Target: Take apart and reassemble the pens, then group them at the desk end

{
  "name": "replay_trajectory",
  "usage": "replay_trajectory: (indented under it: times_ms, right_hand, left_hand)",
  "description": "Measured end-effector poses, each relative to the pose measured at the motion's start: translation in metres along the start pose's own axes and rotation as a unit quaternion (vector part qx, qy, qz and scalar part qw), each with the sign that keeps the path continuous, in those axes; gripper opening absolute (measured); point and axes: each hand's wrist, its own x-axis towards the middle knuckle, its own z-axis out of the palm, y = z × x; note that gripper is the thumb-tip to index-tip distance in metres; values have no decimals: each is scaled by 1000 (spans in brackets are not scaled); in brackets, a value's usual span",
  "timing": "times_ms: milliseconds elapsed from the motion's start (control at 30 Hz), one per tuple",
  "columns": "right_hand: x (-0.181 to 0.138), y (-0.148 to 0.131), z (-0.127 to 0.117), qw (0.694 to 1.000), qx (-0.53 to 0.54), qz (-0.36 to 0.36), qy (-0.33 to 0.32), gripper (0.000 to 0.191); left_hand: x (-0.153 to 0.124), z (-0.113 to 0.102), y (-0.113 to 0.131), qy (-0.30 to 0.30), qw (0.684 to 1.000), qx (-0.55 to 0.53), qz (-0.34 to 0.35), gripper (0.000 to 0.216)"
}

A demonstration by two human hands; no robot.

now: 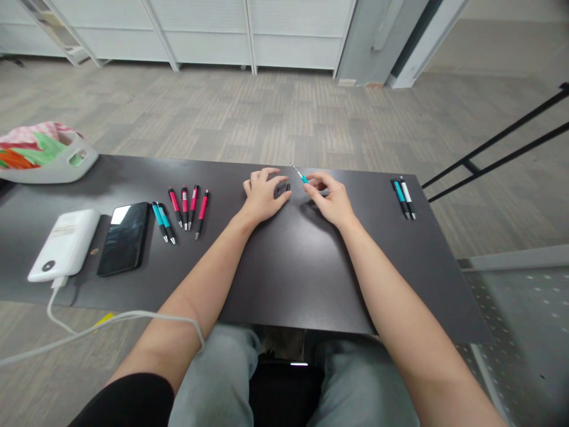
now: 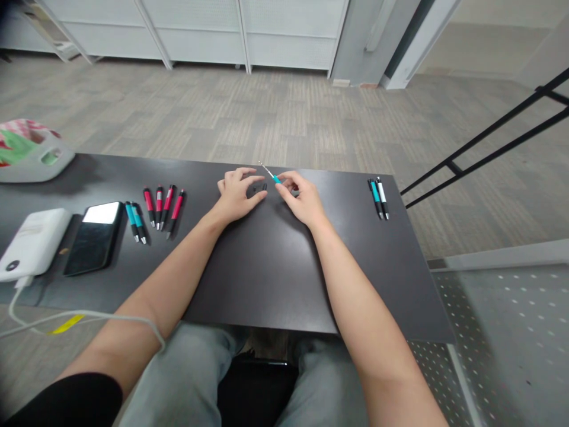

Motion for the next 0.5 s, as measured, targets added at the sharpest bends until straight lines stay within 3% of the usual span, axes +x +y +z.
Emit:
replay_trajectory:
  times_ms: [167,333,500]
  right_hand:
    - [0,2,0,1000,4,-2,0,38]
    - [0,3,1,1000,26,-11,11,42]
    - [2,5,1,998,33,22,51,47]
  left_hand:
    - [-3,2,-1,-18,1000,17,15,26]
    - [-1,-1,8,-16,1000,4,10,8]
    - [8,-5,12,38,989,-143,-22,11]
